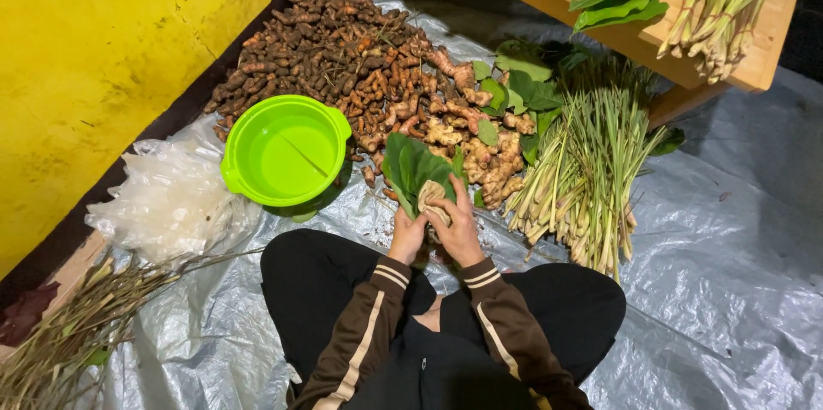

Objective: The person wraps pieces of ginger and other herbs in green leaves by hand while sitting on a tarp.

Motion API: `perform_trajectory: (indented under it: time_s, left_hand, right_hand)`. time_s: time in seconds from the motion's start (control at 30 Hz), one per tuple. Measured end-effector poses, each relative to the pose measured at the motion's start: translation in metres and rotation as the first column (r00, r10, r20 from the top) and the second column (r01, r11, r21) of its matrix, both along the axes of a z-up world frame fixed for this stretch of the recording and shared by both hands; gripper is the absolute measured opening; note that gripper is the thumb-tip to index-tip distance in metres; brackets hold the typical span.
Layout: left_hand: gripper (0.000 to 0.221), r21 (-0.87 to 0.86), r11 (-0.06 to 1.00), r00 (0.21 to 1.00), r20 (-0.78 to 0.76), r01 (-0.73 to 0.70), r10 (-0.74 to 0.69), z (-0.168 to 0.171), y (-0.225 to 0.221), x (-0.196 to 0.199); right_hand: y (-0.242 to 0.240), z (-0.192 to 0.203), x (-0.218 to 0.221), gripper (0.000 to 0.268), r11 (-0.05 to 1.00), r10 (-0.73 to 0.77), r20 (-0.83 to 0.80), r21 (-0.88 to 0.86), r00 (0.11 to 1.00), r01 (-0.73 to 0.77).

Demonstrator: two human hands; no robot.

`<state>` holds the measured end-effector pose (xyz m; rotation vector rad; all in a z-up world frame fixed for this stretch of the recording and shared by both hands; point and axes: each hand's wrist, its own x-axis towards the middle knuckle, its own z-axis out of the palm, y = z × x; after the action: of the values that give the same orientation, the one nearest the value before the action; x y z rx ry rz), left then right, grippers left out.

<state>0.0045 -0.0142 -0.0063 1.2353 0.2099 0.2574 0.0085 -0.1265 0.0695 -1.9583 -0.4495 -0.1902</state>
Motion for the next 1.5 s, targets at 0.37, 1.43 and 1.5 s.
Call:
perform_trajectory:
  time_s: [0.37,1.43,1.5]
  left_hand:
    - [0.031,0.020,0.996,0.996,-0.010,0.088,-0.088,0.026,-0.001,-0.004]
    - [0.033,-0.044,0.994,0.990,-0.088,0.102,-0.106,0.057,0.005,-0.006]
    - [0.034,-0.053,0.993,0.990,-0.082,0.110,-0.114,0.064,0.002,-0.009]
  right_hand:
    - [-0.003,-0.051,0.043,0.023,0.973,-0.221,0.035,0.074,0.975,0.218]
    - [-0.018,-0.039,0.057,0.024,0.985,-0.171,0.023,0.037,0.985,0.170]
    - [-0.023,-0.039,0.063,0.020,0.980,-0.196,0.042,0.056,0.980,0.193]
